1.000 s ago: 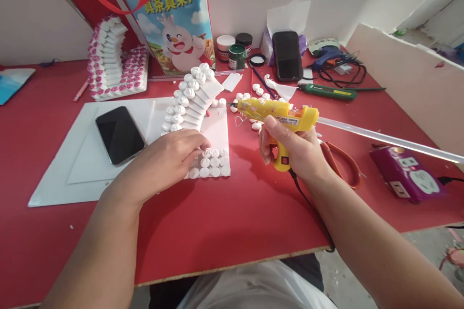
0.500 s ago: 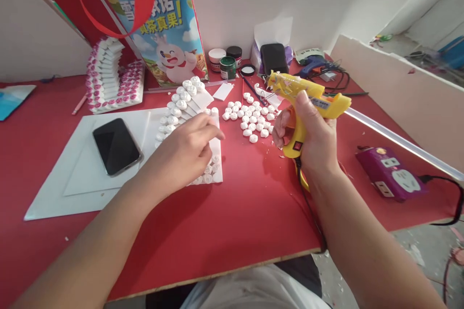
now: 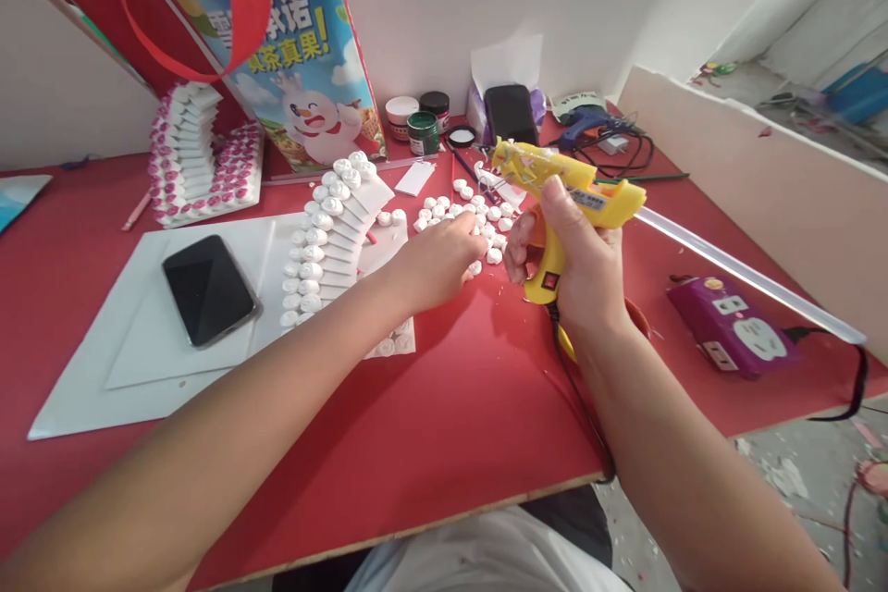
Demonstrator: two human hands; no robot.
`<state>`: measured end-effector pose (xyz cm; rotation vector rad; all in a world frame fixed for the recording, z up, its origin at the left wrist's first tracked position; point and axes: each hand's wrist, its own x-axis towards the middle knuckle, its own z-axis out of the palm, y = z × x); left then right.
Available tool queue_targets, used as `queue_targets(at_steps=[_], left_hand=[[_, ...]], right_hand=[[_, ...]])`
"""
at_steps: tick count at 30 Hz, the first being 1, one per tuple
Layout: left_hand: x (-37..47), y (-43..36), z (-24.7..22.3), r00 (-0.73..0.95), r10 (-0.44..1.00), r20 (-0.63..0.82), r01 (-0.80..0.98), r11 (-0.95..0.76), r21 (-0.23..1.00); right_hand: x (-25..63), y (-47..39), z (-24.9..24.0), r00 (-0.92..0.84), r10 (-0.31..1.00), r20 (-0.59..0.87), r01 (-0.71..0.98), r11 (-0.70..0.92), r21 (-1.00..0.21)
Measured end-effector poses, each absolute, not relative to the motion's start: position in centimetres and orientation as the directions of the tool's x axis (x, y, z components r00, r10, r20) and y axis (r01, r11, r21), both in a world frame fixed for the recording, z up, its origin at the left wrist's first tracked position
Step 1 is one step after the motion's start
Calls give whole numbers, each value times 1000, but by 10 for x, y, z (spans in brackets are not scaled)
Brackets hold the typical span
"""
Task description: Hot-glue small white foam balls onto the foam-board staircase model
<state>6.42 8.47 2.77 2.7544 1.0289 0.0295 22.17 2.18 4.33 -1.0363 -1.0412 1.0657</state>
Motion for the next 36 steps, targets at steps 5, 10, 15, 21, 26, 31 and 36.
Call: queue_targets(at_steps=[5,10,15,21,26,31,36], left_hand=[[63,80,28,747,664,-17,646,-721,251],[26,58,39,548,835,-57,377,-185,908],[-15,37,51,292,858,-422,-369,508,778],[-24,34,50,272,795,-542,-664,563,492],[-27,31,43,268,806,-528,-658,554,510],[-31,27,35,363,836,-411,-607,547,577],[-35,29,28,395,846,-359,-538,529,656]], right_hand=[[222,21,43,154,975,162,-224,194,-955],[220,20,44,152,979,136,-244,170,-955],[216,22,35,117,979,167,-210,189,-959],[212,22,32,86,991,101,-213,118,-970],[211,21,33,88,995,52,-182,68,-981],[210,21,33,62,996,60,-195,71,-978],[209,21,33,52,997,49,-206,59,-977]])
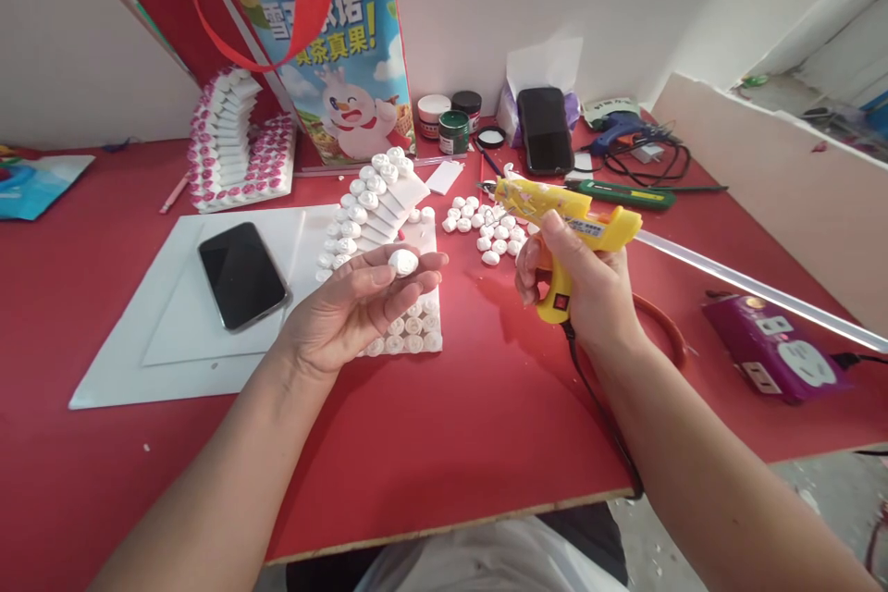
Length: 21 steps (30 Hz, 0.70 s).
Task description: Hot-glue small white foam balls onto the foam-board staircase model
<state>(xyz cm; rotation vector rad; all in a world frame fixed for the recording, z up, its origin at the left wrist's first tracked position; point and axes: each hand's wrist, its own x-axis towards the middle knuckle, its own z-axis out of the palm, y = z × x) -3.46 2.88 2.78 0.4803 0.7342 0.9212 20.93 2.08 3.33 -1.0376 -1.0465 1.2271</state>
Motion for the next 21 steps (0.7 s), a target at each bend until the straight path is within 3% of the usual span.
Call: queue_targets(at_steps=[9,17,21], left_hand=[[-34,32,26,255,936,-242,-481,340,808],[-34,28,21,128,990,57,-118,-42,992],[-30,27,23,47,994,102,-112,-96,989]], right_hand=[[209,22,32,59,997,44,-175,54,-983],[209,19,30,-35,997,70,-164,63,-984],[210,16,31,-150,988,18,-144,-3,-990]])
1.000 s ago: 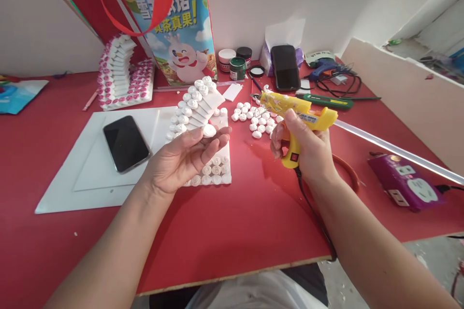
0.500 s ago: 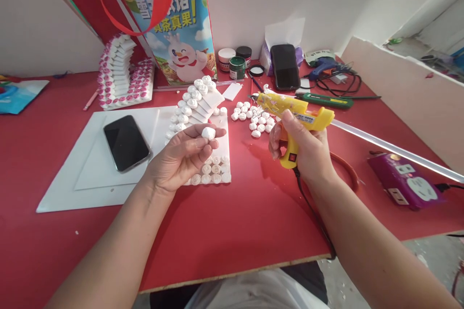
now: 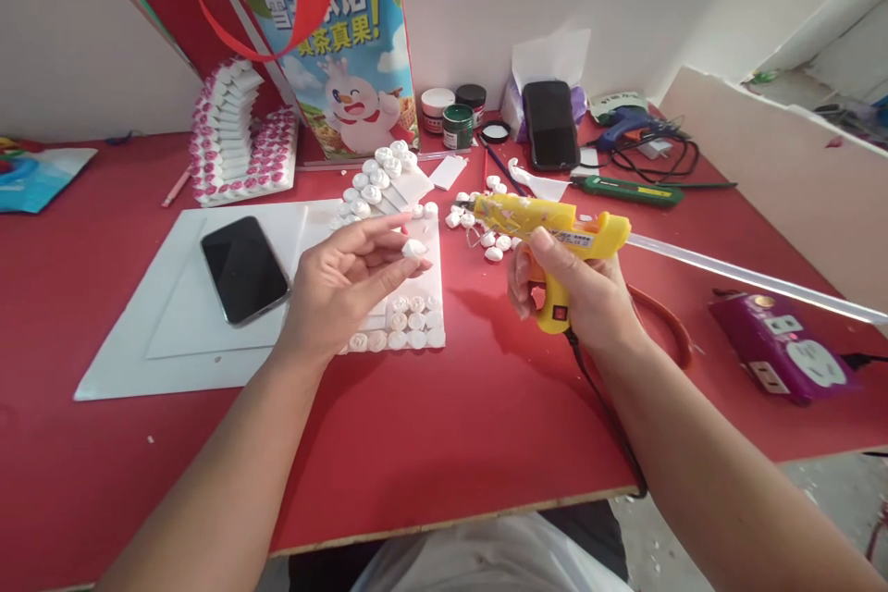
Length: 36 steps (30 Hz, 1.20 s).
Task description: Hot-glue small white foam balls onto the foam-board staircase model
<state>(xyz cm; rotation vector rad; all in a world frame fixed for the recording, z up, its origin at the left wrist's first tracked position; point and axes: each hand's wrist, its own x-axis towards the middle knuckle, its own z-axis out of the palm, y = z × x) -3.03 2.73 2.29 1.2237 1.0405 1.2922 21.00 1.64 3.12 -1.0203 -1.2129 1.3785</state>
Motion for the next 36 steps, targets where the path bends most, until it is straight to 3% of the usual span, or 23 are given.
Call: queue_targets(at_steps=[5,11,36], left_hand=[[-30,29,23,72,997,6,-238,11,971],[-30,30,22,68,995,-70,-330,89,940],[-28,25,20,26,999,-37,-160,41,986]], right_hand=[[210,15,32,-313,950,16,-140,-29,-990],[210,14,33,-352,936,11,-126,-36,-991],[205,13,32,-374,927,5,-91,-32,-995]])
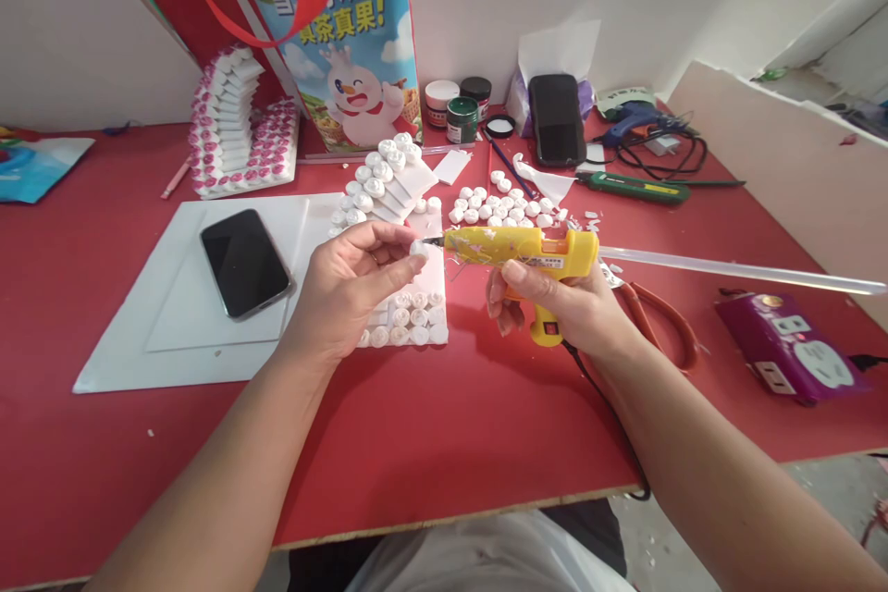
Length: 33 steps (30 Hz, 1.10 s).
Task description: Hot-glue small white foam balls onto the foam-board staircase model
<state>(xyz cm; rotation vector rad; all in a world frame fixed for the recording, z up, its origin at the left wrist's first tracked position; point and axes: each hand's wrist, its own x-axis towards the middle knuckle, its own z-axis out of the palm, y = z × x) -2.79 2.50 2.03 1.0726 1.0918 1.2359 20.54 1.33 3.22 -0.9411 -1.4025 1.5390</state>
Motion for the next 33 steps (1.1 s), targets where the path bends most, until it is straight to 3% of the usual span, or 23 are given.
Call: queue_targets(at_steps=[10,33], left_hand=[[-29,25,21,40,998,-51,-173,57,983],[-27,25,26,54,996,-78,-243,89,966]], right_hand=[[203,14,34,-316,947,-52,-92,-85,-992],[205,13,32,-337,941,15,-43,1,-999]])
